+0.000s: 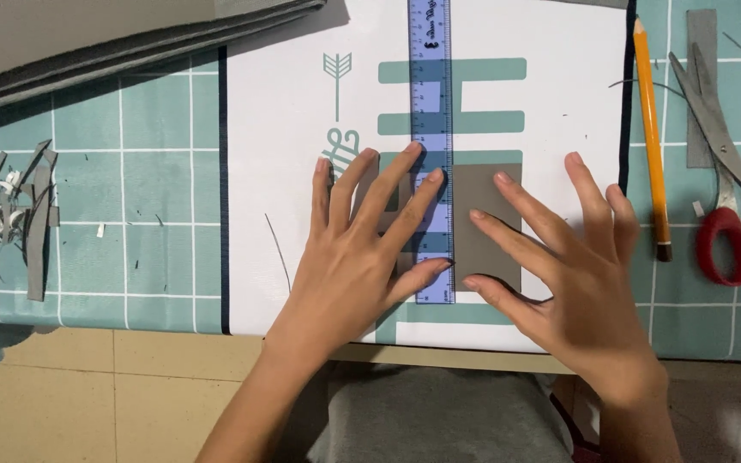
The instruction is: Marking a piece of leather with a pencil and ruler before cutting a semi-circular notch with scissors.
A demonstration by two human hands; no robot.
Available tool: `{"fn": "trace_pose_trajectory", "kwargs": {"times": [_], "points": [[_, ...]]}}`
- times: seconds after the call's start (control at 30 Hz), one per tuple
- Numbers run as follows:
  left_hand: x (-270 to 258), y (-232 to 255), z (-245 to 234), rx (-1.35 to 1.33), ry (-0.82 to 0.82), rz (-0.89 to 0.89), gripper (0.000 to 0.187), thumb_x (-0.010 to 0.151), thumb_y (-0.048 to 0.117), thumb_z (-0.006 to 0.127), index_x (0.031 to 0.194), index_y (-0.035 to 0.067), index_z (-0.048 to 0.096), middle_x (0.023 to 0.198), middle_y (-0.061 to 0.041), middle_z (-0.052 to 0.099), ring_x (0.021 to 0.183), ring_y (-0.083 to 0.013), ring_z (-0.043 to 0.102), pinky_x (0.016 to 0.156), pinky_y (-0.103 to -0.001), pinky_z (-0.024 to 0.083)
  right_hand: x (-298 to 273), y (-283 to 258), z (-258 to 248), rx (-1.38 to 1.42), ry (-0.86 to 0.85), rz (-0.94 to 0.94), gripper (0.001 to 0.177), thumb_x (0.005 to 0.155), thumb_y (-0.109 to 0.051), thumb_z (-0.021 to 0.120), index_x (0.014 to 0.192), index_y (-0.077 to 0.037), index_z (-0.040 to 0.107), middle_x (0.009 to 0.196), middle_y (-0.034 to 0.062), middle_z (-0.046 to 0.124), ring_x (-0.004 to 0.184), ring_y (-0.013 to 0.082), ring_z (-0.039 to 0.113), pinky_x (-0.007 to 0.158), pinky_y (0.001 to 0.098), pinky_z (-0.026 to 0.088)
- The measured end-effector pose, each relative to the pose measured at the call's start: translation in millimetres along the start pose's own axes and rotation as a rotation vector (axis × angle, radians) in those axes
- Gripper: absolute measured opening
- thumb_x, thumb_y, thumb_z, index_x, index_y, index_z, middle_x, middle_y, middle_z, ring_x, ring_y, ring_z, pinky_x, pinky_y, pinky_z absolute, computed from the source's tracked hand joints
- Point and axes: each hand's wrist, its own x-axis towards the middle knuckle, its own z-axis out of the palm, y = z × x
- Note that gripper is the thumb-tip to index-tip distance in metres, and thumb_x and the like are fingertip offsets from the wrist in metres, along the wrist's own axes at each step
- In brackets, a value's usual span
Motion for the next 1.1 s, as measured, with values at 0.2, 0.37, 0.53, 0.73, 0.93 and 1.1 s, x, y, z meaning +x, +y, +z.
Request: {"fn": "trace_pose_trajectory", "kwargs": {"times": [0.2, 0.37, 0.53, 0.73, 0.93, 1.1], "points": [[0.1, -1.4, -1.7, 0.012, -0.012, 0.015, 0.077, 0.106, 0.064, 0.067, 0.163, 0.026, 0.032, 0.170, -0.007, 0.029, 0.155, -0.0377, 0.040, 0.129, -0.066, 0.023, 0.6, 0.0, -1.7, 0.064, -0.017, 0.028, 0.065, 0.085, -0.041, 0.083, 0.144, -0.025, 0.062, 0.162, -0.0026, 0.045, 0.158, 0.0442, 0.026, 0.121, 0.0667, 0.024], [0.2, -1.0, -1.3, 0.004, -0.001, 0.015, 0.076, 0.105, 0.064, 0.067, 0.162, 0.025, 0.034, 0.169, -0.008, 0.030, 0.154, -0.0388, 0.039, 0.128, -0.066, 0.023, 0.4, -0.4, -0.5, 0.046, -0.008, 0.030, 0.063, 0.086, -0.043, 0.082, 0.143, -0.025, 0.064, 0.161, -0.0038, 0.046, 0.157, 0.0445, 0.029, 0.120, 0.0665, 0.026], [-7.9, -4.0, -4.4, 0.021, 0.024, 0.049, 0.085, 0.105, 0.066, 0.073, 0.162, 0.021, 0.029, 0.170, -0.012, 0.028, 0.159, -0.0418, 0.030, 0.130, -0.070, 0.028, 0.4, 1.1, -2.0, 0.066, -0.015, 0.019, 0.064, 0.085, -0.041, 0.082, 0.144, -0.024, 0.063, 0.163, -0.0020, 0.044, 0.158, 0.0417, 0.024, 0.120, 0.0665, 0.025], [-40.2, 1.6, -20.1, -0.152, -0.085, 0.289, 0.118, 0.087, 0.083, 0.071, 0.158, -0.001, 0.027, 0.166, -0.024, 0.026, 0.157, -0.0428, 0.025, 0.130, -0.060, 0.022, 2.6, -1.9, -4.1, 0.111, 0.000, 0.048, 0.060, 0.087, -0.041, 0.079, 0.142, -0.025, 0.063, 0.161, -0.0018, 0.046, 0.158, 0.0402, 0.025, 0.123, 0.0649, 0.022], [-57.6, 13.1, -58.4, -0.263, 0.186, 0.452, 0.032, 0.098, 0.013, 0.086, 0.124, 0.002, 0.071, 0.127, -0.022, 0.074, 0.122, -0.0385, 0.072, 0.109, -0.052, 0.056, 1.0, -2.7, -4.7, 0.138, 0.008, 0.089, 0.057, 0.085, -0.039, 0.080, 0.138, -0.023, 0.067, 0.160, 0.0003, 0.047, 0.158, 0.0364, 0.024, 0.124, 0.0629, 0.020], [-47.1, 14.7, -115.1, -0.387, 0.146, 0.169, 0.028, 0.095, 0.026, 0.078, 0.119, 0.015, 0.070, 0.132, -0.002, 0.070, 0.127, -0.0319, 0.070, 0.110, -0.052, 0.053, 0.3, -3.1, -4.6, 0.177, 0.048, 0.071, 0.056, 0.083, -0.033, 0.083, 0.136, -0.021, 0.068, 0.157, 0.0020, 0.051, 0.158, 0.0396, 0.027, 0.123, 0.0634, 0.020]]}}
